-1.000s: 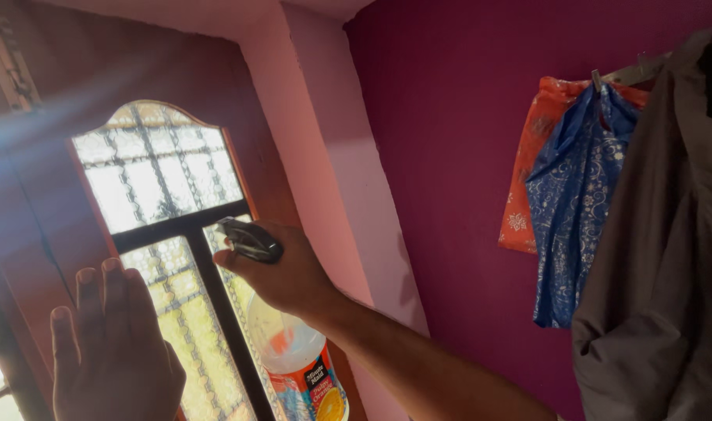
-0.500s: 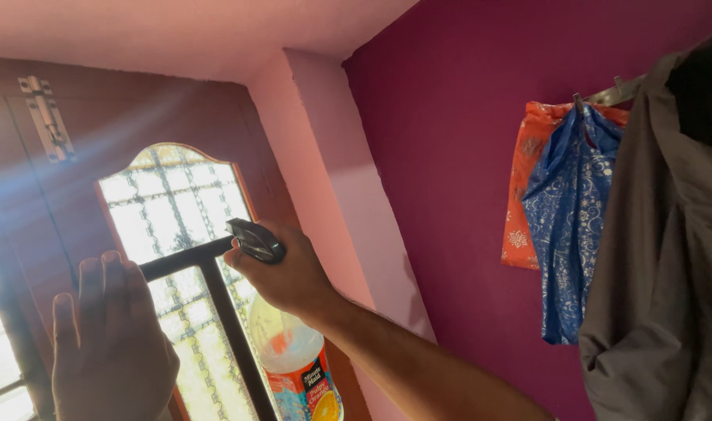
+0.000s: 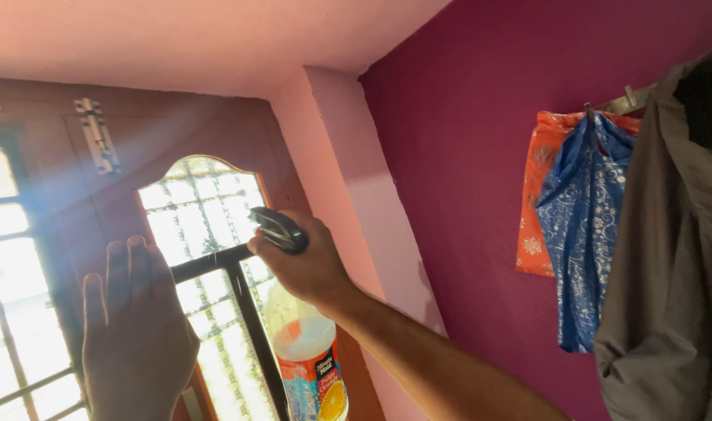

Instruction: The person wipes an orange window frame with a white cloth, then sprays a glass cleaner onto the window and wipes the glass and frame. The person continues wiping the window and frame repeatedly.

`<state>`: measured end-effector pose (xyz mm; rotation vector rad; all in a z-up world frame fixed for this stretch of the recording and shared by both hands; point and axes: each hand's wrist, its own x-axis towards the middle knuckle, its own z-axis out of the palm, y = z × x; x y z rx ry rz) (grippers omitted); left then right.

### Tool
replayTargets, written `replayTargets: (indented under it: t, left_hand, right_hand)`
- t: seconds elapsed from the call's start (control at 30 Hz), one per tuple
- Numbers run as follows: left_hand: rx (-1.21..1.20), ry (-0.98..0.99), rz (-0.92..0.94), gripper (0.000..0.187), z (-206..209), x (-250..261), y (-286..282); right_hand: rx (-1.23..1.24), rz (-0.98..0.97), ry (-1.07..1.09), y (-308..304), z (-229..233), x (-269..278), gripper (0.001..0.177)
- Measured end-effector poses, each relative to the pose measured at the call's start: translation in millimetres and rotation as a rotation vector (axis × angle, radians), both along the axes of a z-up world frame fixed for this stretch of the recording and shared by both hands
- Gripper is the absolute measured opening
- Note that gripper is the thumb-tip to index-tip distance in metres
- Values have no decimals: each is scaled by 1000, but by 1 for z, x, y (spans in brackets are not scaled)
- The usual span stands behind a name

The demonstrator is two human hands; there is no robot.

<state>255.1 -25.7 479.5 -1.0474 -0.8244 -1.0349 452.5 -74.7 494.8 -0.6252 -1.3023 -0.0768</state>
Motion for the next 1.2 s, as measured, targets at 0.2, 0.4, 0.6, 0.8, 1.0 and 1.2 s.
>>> replayTargets:
  t: [0.2, 0.4, 0.6, 0.8, 1.0, 1.2]
  left_hand:
    - [20, 4, 24, 47, -1, -8, 0]
    - [4, 8, -11, 49, -2, -10, 2]
    - [-26, 0, 42, 51, -6, -5, 6]
    - [-182, 14, -81, 56, -7, 0, 13]
    - [-160, 30, -83, 56, -10, 8, 22]
    - [-169, 55, -172, 57, -13, 13, 31]
  right_hand:
    - [130, -32, -56, -7, 0, 1, 29]
    - [-114, 90, 63, -18, 5, -5, 42]
    - [-73, 2, 3, -14, 1, -1, 39]
    - [-34, -112, -55, -15, -5, 8, 19]
    - [-92, -57, 19, -24, -8, 16, 21]
    - [-137, -128, -21, -21, -17, 25, 27]
